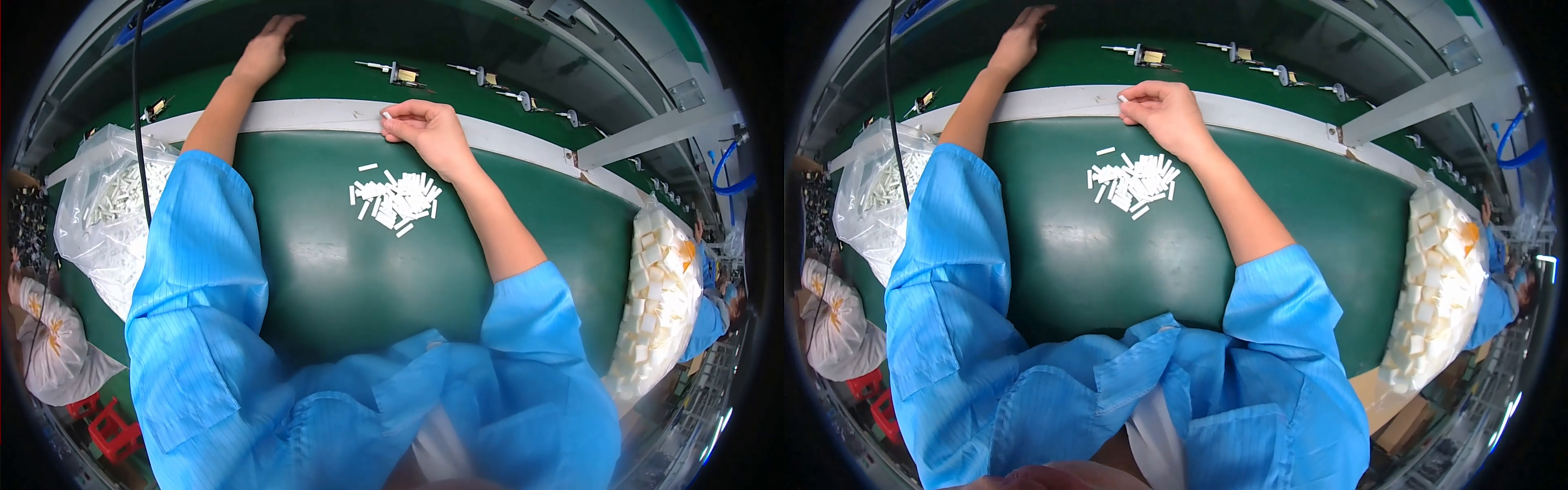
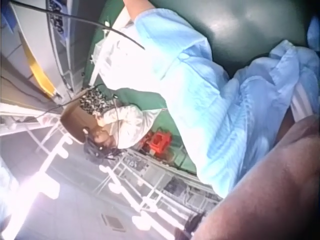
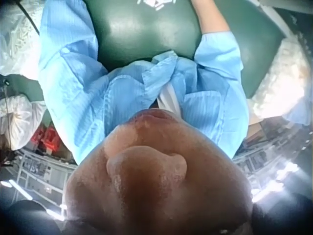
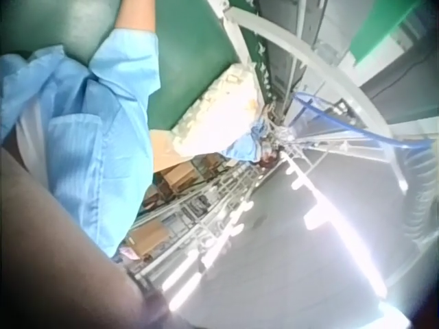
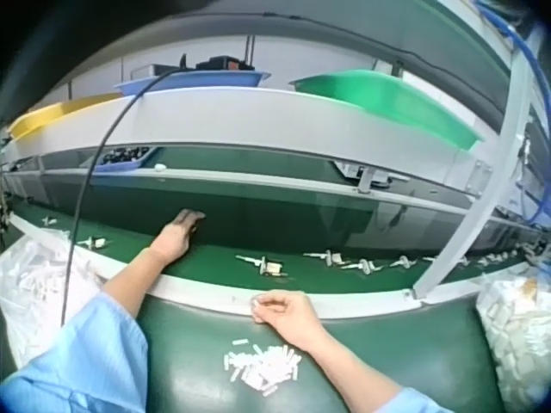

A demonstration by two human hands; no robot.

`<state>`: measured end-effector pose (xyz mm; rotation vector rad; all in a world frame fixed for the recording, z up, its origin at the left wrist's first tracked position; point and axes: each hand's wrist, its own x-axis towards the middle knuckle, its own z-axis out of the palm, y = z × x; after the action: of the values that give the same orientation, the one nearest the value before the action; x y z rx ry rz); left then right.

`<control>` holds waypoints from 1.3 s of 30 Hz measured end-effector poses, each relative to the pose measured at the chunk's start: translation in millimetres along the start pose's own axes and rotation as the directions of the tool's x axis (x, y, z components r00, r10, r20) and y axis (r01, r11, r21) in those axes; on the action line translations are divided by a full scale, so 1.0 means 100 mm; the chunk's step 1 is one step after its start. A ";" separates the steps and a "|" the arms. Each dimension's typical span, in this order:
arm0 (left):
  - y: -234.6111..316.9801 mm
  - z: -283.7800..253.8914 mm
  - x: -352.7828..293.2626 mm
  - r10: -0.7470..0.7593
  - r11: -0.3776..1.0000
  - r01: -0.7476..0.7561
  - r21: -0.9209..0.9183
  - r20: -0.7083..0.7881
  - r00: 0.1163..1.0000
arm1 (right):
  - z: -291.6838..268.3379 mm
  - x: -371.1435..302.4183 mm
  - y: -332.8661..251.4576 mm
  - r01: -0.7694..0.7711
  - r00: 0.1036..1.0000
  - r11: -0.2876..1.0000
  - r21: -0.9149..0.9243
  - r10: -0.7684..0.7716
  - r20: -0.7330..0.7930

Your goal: The person assembles small white plastic pins onto an electronic motor assembly by hand.

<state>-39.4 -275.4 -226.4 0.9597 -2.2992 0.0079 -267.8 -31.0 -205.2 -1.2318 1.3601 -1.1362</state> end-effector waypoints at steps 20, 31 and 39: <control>1.80 -0.09 -0.13 -0.262 -0.322 0.393 -0.861 0.480 0.837 | 0.06 0.05 0.03 0.161 0.969 0.982 0.096 -0.139 -0.204; 1.72 -0.01 -0.20 -0.308 -0.652 0.219 -0.726 0.517 0.799 | 0.01 0.05 0.02 0.101 0.986 0.991 -0.089 -0.111 -0.122; 1.52 0.20 -0.20 -0.274 -0.656 0.184 -0.732 0.457 0.846 | 0.03 0.07 -0.01 0.073 0.996 0.992 -0.102 -0.077 -0.039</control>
<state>-137.3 -155.7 -218.8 0.2828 -0.6261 -2.0456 -265.0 -38.2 -205.1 -1.3478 1.4284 -1.1636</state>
